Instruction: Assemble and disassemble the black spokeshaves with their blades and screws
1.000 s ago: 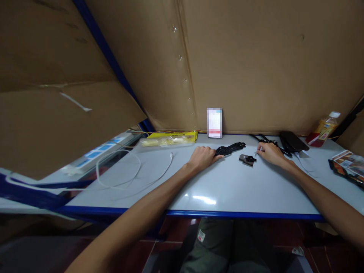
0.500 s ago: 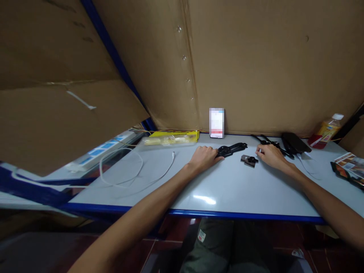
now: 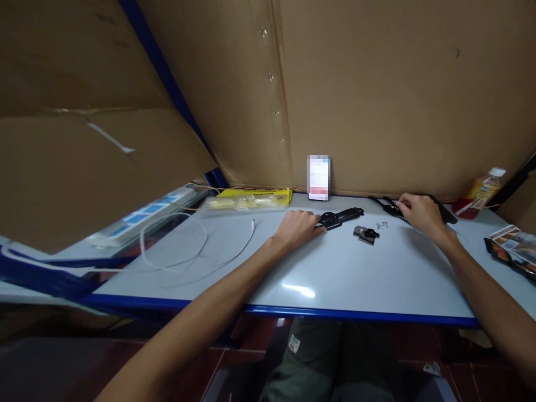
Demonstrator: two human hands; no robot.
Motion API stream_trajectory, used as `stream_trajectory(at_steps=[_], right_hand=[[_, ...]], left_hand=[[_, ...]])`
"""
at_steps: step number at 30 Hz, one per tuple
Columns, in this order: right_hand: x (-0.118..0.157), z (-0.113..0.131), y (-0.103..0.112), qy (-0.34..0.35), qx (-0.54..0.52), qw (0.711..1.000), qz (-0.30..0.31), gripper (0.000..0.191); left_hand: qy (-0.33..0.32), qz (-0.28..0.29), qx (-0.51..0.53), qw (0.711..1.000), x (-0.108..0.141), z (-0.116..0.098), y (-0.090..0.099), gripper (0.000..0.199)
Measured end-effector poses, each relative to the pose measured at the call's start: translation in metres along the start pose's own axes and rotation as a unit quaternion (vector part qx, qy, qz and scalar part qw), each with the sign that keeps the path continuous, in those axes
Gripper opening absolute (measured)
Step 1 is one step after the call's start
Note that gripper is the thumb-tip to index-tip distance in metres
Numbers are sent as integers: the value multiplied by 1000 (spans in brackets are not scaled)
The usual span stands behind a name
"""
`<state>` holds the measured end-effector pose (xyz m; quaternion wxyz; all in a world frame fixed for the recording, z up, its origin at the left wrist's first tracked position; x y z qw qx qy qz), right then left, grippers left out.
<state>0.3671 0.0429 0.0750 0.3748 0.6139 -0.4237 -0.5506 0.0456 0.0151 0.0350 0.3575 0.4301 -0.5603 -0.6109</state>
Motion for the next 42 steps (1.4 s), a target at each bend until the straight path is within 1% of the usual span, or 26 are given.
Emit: stream_trajectory(at_steps=[2, 5, 7, 10, 14, 17, 21, 25, 28, 31, 33, 35, 37, 40, 42], right_hand=[[-4, -15, 3, -25, 18, 1000, 0, 29], [-7, -26, -8, -18, 36, 998, 45, 26], [-8, -27, -21, 0, 33, 996, 78, 24], [-8, -23, -37, 24, 21, 994, 106, 27], [-6, -18, -48, 31, 25, 991, 126, 28], [-6, -15, -51, 36, 27, 990, 131, 28], [-6, -13, -52, 48, 26, 988, 144, 31], [-4, -15, -52, 53, 32, 985, 161, 29], [-3, -17, -50, 47, 51, 984, 167, 31], [-2, -17, -50, 42, 54, 982, 179, 32], [-3, -17, -53, 38, 43, 980, 191, 31], [-5, -18, -57, 37, 28, 979, 200, 27], [-8, -20, -61, 38, 15, 978, 203, 23], [-12, -22, -67, 43, -9, 978, 206, 15], [-15, -24, -70, 50, -29, 976, 208, 8]], left_hand=[[-3, -17, 15, 1000, 1, -1, 4, 44], [-9, -42, 28, 999, 2, -1, 9, 48], [-22, -55, 39, 997, 1, -1, 9, 48], [-60, -62, 72, 994, -1, -2, 3, 45], [-103, -37, 99, 989, -4, -6, -10, 42], [-114, -41, 112, 986, -4, -8, -12, 44], [-104, -53, 115, 986, -6, -5, -10, 46], [-94, -52, 111, 988, -6, -3, -10, 45], [-90, -51, 111, 988, -6, -2, -11, 45], [-92, -80, 117, 986, -5, -3, -10, 41], [-118, -111, 121, 979, -6, -7, -10, 35], [-164, -118, 119, 972, -8, -13, -14, 40], [-200, -102, 116, 968, -12, -16, -23, 47], [-217, -66, 139, 964, -19, -13, -39, 47], [-225, -63, 166, 958, -22, -10, -45, 49]])
Point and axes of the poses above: each hand's wrist, its own x-axis away from the middle knuckle, its own y-axis out of the back of the hand, z = x × y, the point moved 6 cm from there along -x, towards the middle knuckle, and after that the axes turned 8 degrees about x, right-handed, at the moved point
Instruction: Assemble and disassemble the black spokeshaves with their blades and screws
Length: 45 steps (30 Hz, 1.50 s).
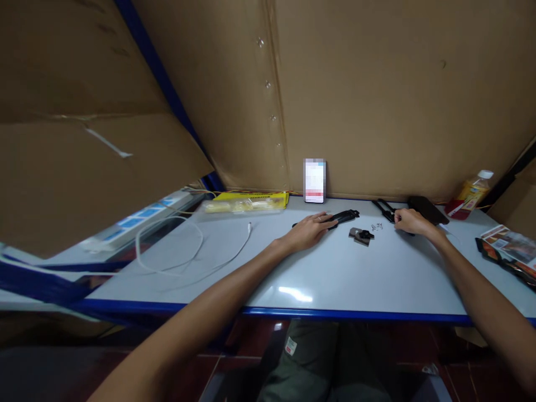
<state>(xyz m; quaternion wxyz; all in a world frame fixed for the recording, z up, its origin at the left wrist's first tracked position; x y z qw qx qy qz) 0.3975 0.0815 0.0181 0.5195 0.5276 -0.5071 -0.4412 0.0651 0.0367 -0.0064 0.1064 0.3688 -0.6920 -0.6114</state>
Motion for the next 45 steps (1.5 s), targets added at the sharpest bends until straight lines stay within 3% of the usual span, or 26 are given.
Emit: stream_trajectory(at_steps=[14, 24, 28, 33, 35, 40, 45], right_hand=[[-8, -2, -4, 30, -110, 992, -50, 7], [4, 9, 11, 36, -74, 993, -83, 7], [21, 32, 28, 80, -58, 989, -108, 9], [56, 87, 42, 215, -88, 969, -81, 12], [74, 111, 43, 286, -111, 950, -57, 14], [114, 152, 38, 387, -144, 911, 24, 19], [124, 165, 33, 418, -162, 890, 86, 20]], left_hand=[[31, -16, 30, 999, 1, 30, 9, 51], [21, -20, 13, 999, 1, 28, 7, 49], [32, -46, 15, 998, 1, 27, 14, 48], [78, -198, 38, 976, 6, 25, 45, 46], [86, -231, 44, 968, 8, 22, 53, 45], [75, -216, 45, 972, 8, 13, 53, 43], [69, -192, 40, 978, 6, 9, 49, 43]])
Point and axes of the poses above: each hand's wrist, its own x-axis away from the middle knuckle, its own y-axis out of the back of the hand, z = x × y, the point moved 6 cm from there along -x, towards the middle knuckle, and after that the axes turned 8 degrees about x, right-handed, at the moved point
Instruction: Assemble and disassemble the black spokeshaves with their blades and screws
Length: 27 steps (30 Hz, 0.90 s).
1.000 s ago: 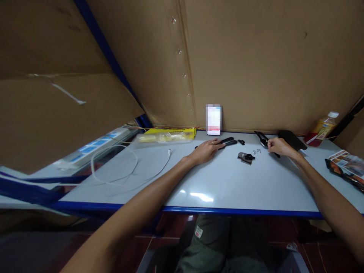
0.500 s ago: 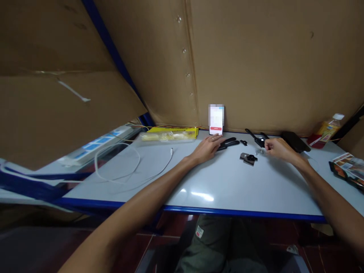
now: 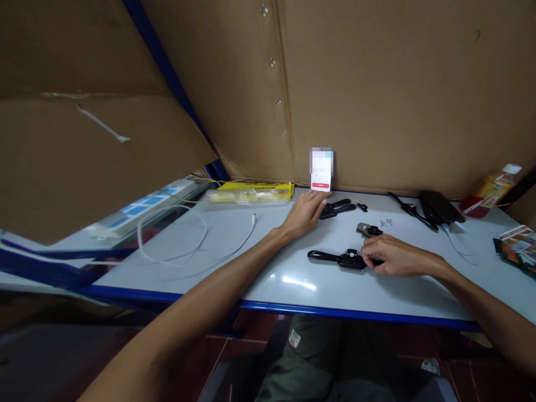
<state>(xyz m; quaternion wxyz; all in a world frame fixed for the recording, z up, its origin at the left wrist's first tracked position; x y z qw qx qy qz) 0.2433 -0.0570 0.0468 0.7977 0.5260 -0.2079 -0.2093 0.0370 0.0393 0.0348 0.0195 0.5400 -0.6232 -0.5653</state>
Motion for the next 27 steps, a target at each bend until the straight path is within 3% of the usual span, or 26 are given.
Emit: stream_trajectory(at_steps=[11, 19, 27], right_hand=[[2, -33, 1, -66, -61, 996, 28, 7], [4, -71, 11, -174, -148, 971, -69, 16], [6, -99, 25, -215, -39, 952, -214, 13]], left_hand=[[-21, -10, -3, 1000, 1, -2, -1, 45], [-14, -4, -2, 1000, 3, -2, -3, 44], [-16, 9, -2, 1000, 3, -2, -6, 42]])
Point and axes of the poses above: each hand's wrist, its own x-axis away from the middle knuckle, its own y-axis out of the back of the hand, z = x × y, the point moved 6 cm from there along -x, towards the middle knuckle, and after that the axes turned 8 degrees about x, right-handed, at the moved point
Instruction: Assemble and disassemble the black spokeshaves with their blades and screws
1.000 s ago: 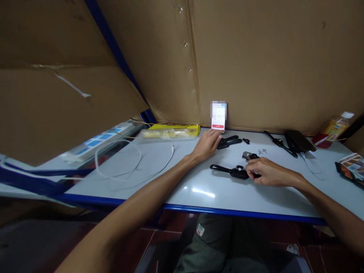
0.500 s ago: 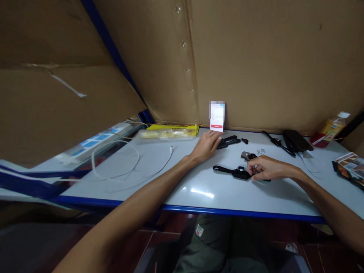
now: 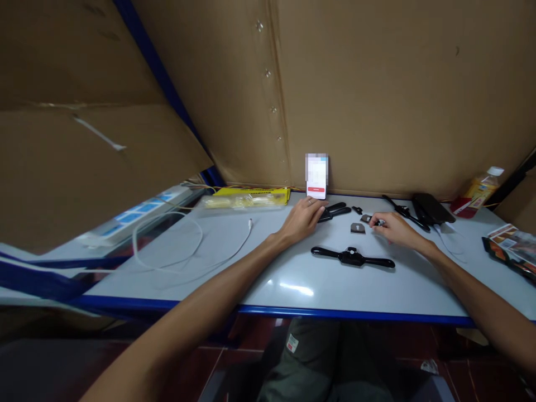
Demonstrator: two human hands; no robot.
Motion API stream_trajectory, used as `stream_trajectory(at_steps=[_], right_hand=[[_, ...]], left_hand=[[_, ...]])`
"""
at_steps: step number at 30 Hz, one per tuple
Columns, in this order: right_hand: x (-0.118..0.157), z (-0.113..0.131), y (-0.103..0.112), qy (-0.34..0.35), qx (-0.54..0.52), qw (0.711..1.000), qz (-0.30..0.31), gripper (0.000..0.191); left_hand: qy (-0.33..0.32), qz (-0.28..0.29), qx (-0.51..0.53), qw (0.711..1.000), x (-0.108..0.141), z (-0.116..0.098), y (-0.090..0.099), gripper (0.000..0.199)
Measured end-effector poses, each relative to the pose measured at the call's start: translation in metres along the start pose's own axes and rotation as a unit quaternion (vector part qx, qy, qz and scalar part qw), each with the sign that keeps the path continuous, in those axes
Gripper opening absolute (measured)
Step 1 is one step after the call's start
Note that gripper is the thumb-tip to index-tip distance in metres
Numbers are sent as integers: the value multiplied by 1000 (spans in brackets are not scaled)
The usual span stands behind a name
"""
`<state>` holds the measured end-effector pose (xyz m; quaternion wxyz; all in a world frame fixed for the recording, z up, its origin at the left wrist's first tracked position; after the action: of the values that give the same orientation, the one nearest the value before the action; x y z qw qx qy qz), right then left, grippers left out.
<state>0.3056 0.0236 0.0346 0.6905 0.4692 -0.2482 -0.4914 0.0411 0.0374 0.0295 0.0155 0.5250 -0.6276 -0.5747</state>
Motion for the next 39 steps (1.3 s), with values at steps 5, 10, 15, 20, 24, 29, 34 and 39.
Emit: stream_trajectory(at_steps=[5, 10, 15, 20, 24, 29, 34, 39], right_hand=[[8, 23, -1, 68, -13, 995, -67, 16], [31, 67, -15, 180, 34, 983, 3, 14], [40, 80, -31, 209, 100, 973, 20, 14], [38, 77, -37, 190, 90, 978, -1, 22], [40, 79, -35, 188, 115, 975, -7, 20], [42, 80, -36, 201, 132, 971, -1, 16], [39, 77, -40, 202, 155, 967, -20, 21], [39, 77, -39, 191, 169, 966, -46, 23]], left_hand=[[-11, 5, -1, 1000, 0, -4, 0, 42], [-11, 19, 3, 1000, 3, -12, -2, 41], [-44, 61, -8, 997, 7, -26, -8, 41], [-76, 103, -23, 991, 10, -42, -18, 42], [-87, 142, -19, 986, 14, -54, -23, 42], [-84, 159, -23, 983, 16, -63, -22, 44], [-70, 170, -33, 982, 16, -62, -22, 43], [-56, 169, -12, 984, 17, -62, -20, 43]])
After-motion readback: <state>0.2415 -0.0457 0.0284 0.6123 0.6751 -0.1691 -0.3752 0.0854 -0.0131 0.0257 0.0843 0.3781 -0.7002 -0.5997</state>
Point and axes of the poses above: each hand's wrist, its own x-axis away from the middle knuckle, its own y-axis out of the back of the hand, z = x × y, the point moved 6 cm from there along -x, towards the middle knuckle, and after that the axes turned 8 degrees about x, right-handed, at the moved point
